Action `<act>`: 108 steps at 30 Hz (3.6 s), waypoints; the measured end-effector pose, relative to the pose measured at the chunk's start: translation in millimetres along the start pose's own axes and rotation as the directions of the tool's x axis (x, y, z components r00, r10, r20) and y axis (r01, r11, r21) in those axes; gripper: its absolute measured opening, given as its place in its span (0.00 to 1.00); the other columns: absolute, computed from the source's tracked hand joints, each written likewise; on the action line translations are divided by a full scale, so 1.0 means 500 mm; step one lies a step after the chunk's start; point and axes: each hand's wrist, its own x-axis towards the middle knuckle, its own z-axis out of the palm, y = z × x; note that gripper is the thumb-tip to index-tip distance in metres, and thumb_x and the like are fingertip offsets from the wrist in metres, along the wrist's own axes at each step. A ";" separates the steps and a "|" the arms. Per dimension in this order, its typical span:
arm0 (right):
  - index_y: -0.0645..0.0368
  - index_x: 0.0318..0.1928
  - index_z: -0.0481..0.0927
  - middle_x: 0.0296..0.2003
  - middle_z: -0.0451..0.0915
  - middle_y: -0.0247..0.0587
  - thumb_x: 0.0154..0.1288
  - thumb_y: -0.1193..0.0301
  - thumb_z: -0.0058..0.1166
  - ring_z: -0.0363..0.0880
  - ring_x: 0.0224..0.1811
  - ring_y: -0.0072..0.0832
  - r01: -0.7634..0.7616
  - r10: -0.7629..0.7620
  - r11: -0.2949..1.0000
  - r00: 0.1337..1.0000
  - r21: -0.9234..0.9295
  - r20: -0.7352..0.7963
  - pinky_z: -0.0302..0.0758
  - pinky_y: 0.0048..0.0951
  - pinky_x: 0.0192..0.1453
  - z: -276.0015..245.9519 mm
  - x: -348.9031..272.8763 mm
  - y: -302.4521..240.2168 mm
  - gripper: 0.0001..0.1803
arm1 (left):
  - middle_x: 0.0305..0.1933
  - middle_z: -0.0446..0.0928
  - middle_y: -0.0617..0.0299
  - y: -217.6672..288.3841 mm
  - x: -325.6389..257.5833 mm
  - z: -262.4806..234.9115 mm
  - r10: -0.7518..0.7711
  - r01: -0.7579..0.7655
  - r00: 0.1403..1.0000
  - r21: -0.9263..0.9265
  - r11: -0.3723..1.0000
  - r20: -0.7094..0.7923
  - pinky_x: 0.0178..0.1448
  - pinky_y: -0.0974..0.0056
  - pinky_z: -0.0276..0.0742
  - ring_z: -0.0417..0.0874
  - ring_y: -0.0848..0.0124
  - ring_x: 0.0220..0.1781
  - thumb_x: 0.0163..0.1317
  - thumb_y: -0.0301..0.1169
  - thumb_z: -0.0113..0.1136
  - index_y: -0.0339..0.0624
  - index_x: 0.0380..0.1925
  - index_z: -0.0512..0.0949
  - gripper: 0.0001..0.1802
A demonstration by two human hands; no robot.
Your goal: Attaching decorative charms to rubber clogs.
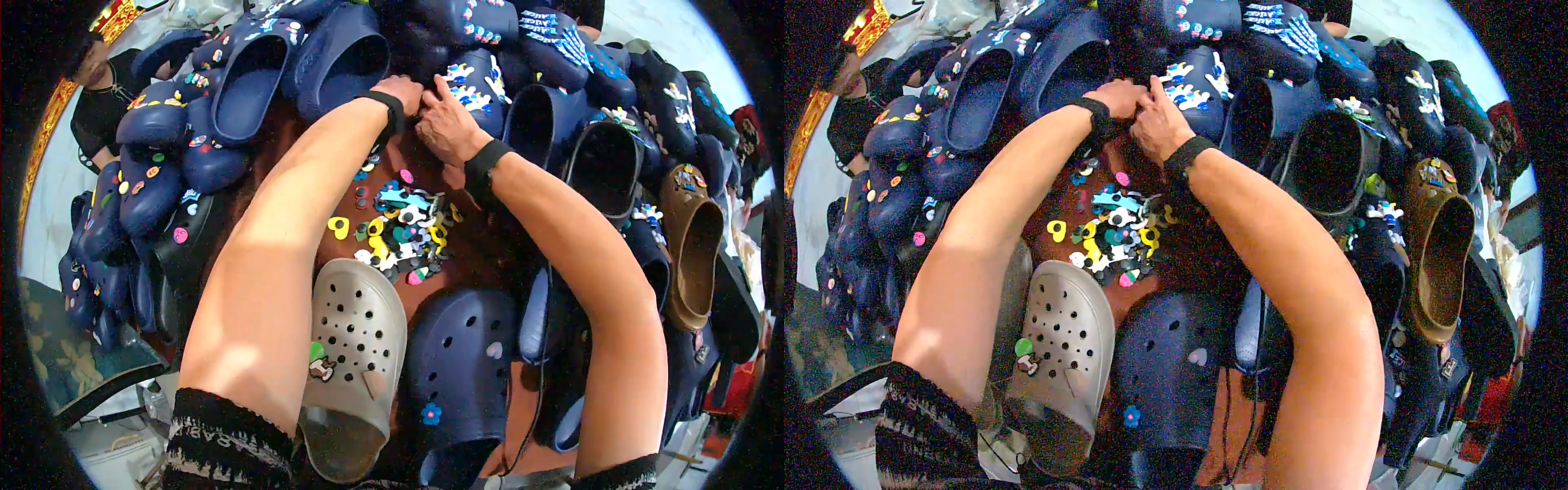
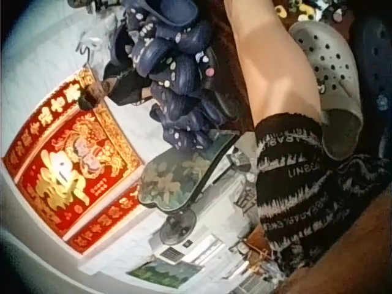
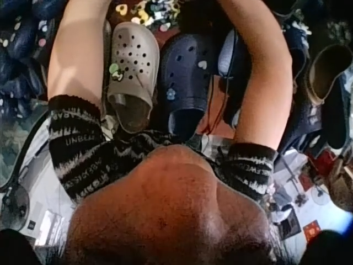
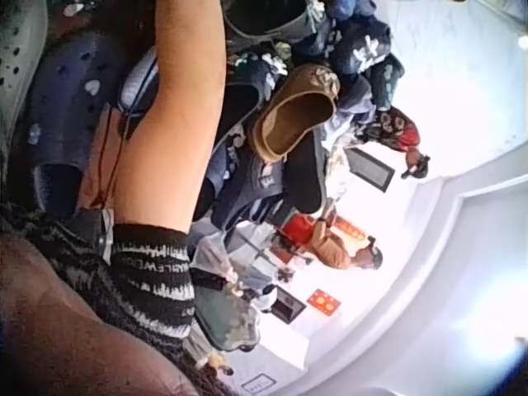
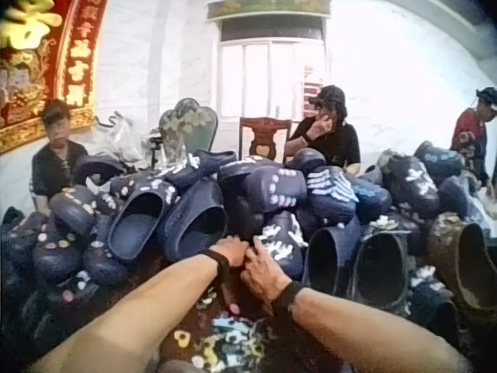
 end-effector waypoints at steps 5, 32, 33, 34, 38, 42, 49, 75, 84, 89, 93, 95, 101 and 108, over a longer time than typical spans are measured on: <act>0.44 0.37 0.86 0.39 0.85 0.29 0.56 0.60 0.56 0.75 0.55 0.33 0.036 -0.076 0.968 0.985 0.247 0.155 0.47 0.59 0.76 -0.107 -0.041 -0.031 0.10 | 0.54 0.79 0.41 0.013 -0.089 -0.038 0.043 -0.039 0.997 -0.059 0.997 0.070 0.59 0.50 0.79 0.82 0.49 0.57 0.56 0.36 0.63 0.37 0.43 0.85 0.18; 0.66 0.47 0.79 0.44 0.82 0.62 0.55 0.77 0.53 0.81 0.48 0.56 -0.407 0.103 -0.049 0.906 0.912 0.410 0.78 0.48 0.53 -0.158 -0.223 -0.042 0.17 | 0.53 0.78 0.34 0.017 -0.417 -0.060 0.120 -0.092 0.986 -0.218 0.972 0.117 0.63 0.46 0.73 0.77 0.42 0.59 0.65 0.34 0.49 0.37 0.63 0.67 0.27; 0.65 0.48 0.79 0.44 0.82 0.62 0.55 0.77 0.52 0.81 0.48 0.56 -0.437 0.101 0.015 0.896 0.900 0.433 0.78 0.49 0.53 -0.165 -0.210 -0.047 0.18 | 0.55 0.76 0.34 -0.003 -0.402 -0.049 0.155 -0.132 0.980 -0.182 0.974 0.123 0.64 0.46 0.73 0.76 0.41 0.60 0.64 0.34 0.50 0.38 0.64 0.66 0.28; 0.65 0.48 0.80 0.44 0.82 0.62 0.54 0.78 0.51 0.81 0.48 0.56 -0.477 0.115 0.085 0.877 0.875 0.467 0.78 0.50 0.53 -0.162 -0.211 -0.043 0.18 | 0.57 0.75 0.34 0.001 -0.383 -0.047 0.209 -0.190 0.970 -0.148 0.970 0.122 0.65 0.46 0.72 0.75 0.40 0.61 0.64 0.34 0.50 0.39 0.66 0.65 0.29; 0.61 0.51 0.81 0.39 0.83 0.61 0.54 0.79 0.50 0.81 0.51 0.54 -0.401 0.220 0.190 0.907 0.896 0.359 0.77 0.48 0.55 -0.161 -0.236 -0.079 0.22 | 0.66 0.66 0.37 0.062 -0.340 -0.005 0.330 -0.307 0.940 -0.205 0.929 0.087 0.66 0.45 0.70 0.73 0.39 0.63 0.66 0.41 0.53 0.47 0.67 0.66 0.30; 0.60 0.47 0.83 0.39 0.83 0.59 0.58 0.74 0.50 0.83 0.46 0.51 -0.303 0.049 0.163 0.953 0.939 0.299 0.78 0.47 0.51 -0.351 -0.299 -0.064 0.16 | 0.69 0.65 0.43 0.108 -0.408 -0.042 0.382 -0.322 0.880 -0.236 0.917 0.281 0.64 0.47 0.73 0.73 0.44 0.65 0.63 0.40 0.57 0.53 0.69 0.66 0.32; 0.61 0.53 0.79 0.41 0.80 0.55 0.65 0.66 0.56 0.79 0.49 0.51 -0.374 0.279 0.057 0.896 0.925 0.345 0.76 0.42 0.54 -0.511 -0.498 -0.107 0.18 | 0.56 0.72 0.46 0.049 -0.492 -0.052 0.447 -0.449 0.892 -0.227 0.864 -0.062 0.63 0.48 0.73 0.74 0.45 0.59 0.61 0.33 0.57 0.47 0.61 0.71 0.26; 0.71 0.72 0.44 0.26 0.79 0.66 0.62 0.68 0.55 0.80 0.29 0.62 -0.585 0.414 -0.110 0.708 0.804 0.572 0.76 0.56 0.35 -0.597 -0.636 -0.375 0.46 | 0.47 0.73 0.50 0.164 -1.004 0.042 -0.090 -0.038 0.836 -0.221 0.975 -0.541 0.56 0.52 0.73 0.74 0.51 0.52 0.52 0.12 0.50 0.45 0.62 0.71 0.34; 0.72 0.73 0.42 0.27 0.80 0.67 0.63 0.63 0.58 0.81 0.30 0.60 -0.500 0.343 -0.373 0.708 0.782 0.617 0.76 0.52 0.36 -0.628 -0.575 -0.393 0.50 | 0.50 0.72 0.52 0.039 -1.014 0.021 -0.120 0.083 0.842 -0.093 0.992 -0.526 0.52 0.51 0.73 0.75 0.53 0.53 0.51 0.12 0.53 0.44 0.64 0.69 0.37; 0.71 0.72 0.50 0.33 0.81 0.65 0.65 0.54 0.59 0.82 0.36 0.57 -0.455 0.332 -0.368 0.751 0.811 0.571 0.76 0.50 0.40 -0.624 -0.555 -0.406 0.47 | 0.59 0.70 0.48 0.117 -1.050 -0.034 -0.096 0.063 0.856 -0.082 0.995 -0.508 0.62 0.50 0.69 0.72 0.48 0.60 0.58 0.21 0.54 0.42 0.64 0.68 0.31; 0.67 0.51 0.79 0.39 0.84 0.59 0.70 0.57 0.53 0.84 0.43 0.51 -0.364 0.420 -0.451 0.719 0.815 0.554 0.79 0.43 0.47 -0.589 -0.542 -0.335 0.24 | 0.53 0.75 0.47 0.238 -1.094 -0.035 -0.193 -0.145 0.747 -0.439 0.887 -0.636 0.65 0.53 0.69 0.75 0.50 0.58 0.61 0.24 0.54 0.37 0.50 0.77 0.16; 0.66 0.46 0.82 0.38 0.84 0.59 0.69 0.62 0.52 0.84 0.44 0.50 -0.405 0.444 -0.386 0.706 0.829 0.552 0.78 0.43 0.48 -0.551 -0.513 -0.278 0.18 | 0.48 0.77 0.48 0.311 -1.113 -0.015 -0.197 -0.248 0.795 -0.603 0.758 -0.574 0.62 0.54 0.72 0.78 0.52 0.54 0.61 0.22 0.57 0.36 0.46 0.79 0.13; 0.66 0.41 0.82 0.38 0.81 0.63 0.64 0.72 0.50 0.80 0.45 0.58 -0.461 0.605 -0.059 0.689 0.885 0.399 0.76 0.51 0.49 -0.310 -0.379 -0.192 0.11 | 0.61 0.69 0.47 0.376 -1.085 0.040 -0.208 -0.156 0.771 -0.496 0.854 -0.601 0.70 0.50 0.63 0.67 0.49 0.66 0.56 0.24 0.61 0.37 0.55 0.74 0.24; 0.62 0.41 0.83 0.42 0.82 0.60 0.63 0.67 0.53 0.80 0.48 0.56 -0.576 0.638 0.110 0.666 0.810 0.387 0.76 0.51 0.52 -0.199 -0.275 -0.175 0.13 | 0.68 0.61 0.43 0.317 -1.060 0.090 -0.270 -0.169 0.841 -0.702 0.692 -0.469 0.74 0.49 0.60 0.62 0.44 0.70 0.58 0.22 0.60 0.39 0.68 0.62 0.35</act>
